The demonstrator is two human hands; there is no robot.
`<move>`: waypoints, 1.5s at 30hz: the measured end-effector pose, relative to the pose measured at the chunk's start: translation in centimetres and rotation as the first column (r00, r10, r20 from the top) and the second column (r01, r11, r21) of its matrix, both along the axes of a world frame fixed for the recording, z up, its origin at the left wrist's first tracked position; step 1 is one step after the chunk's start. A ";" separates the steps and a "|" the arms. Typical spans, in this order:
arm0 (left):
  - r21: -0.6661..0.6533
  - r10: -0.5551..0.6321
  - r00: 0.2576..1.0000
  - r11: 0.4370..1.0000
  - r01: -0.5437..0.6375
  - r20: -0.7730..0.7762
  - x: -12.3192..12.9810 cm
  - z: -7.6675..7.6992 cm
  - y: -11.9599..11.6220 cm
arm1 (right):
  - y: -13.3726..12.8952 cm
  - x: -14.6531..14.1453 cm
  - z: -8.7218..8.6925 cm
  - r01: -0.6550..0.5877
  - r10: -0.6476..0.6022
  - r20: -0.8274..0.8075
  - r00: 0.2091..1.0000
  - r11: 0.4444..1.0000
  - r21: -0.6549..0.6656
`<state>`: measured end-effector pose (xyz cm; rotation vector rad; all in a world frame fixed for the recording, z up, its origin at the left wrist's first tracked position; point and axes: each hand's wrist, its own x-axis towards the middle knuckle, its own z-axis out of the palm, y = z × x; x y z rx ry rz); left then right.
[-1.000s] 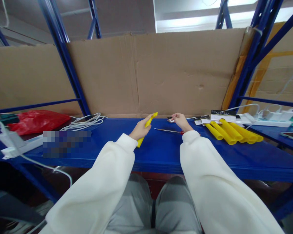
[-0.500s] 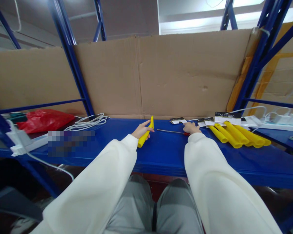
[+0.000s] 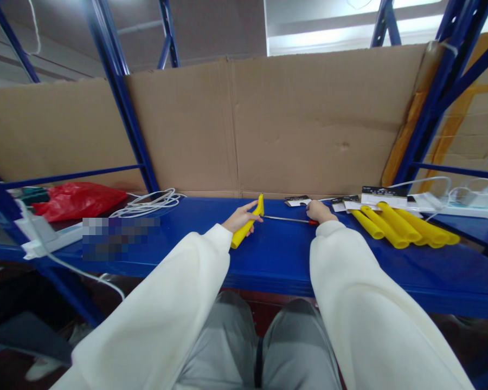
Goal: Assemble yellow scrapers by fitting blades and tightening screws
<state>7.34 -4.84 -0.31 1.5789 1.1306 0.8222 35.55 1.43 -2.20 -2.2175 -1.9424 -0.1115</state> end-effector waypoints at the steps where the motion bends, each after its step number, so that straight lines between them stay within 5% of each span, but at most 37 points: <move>1: -0.001 0.000 1.000 1.000 0.000 -0.003 0.0 0.0 0.0 | 0.1 0.0 0.0 0.010 -0.010 -0.003 1.000 1.000 0.022; 45: 0.022 -0.033 0.999 0.999 0.034 -0.007 0.1 0.2 -0.4 | 1.0 -0.6 0.1 -0.149 0.152 0.068 0.986 0.988 -0.046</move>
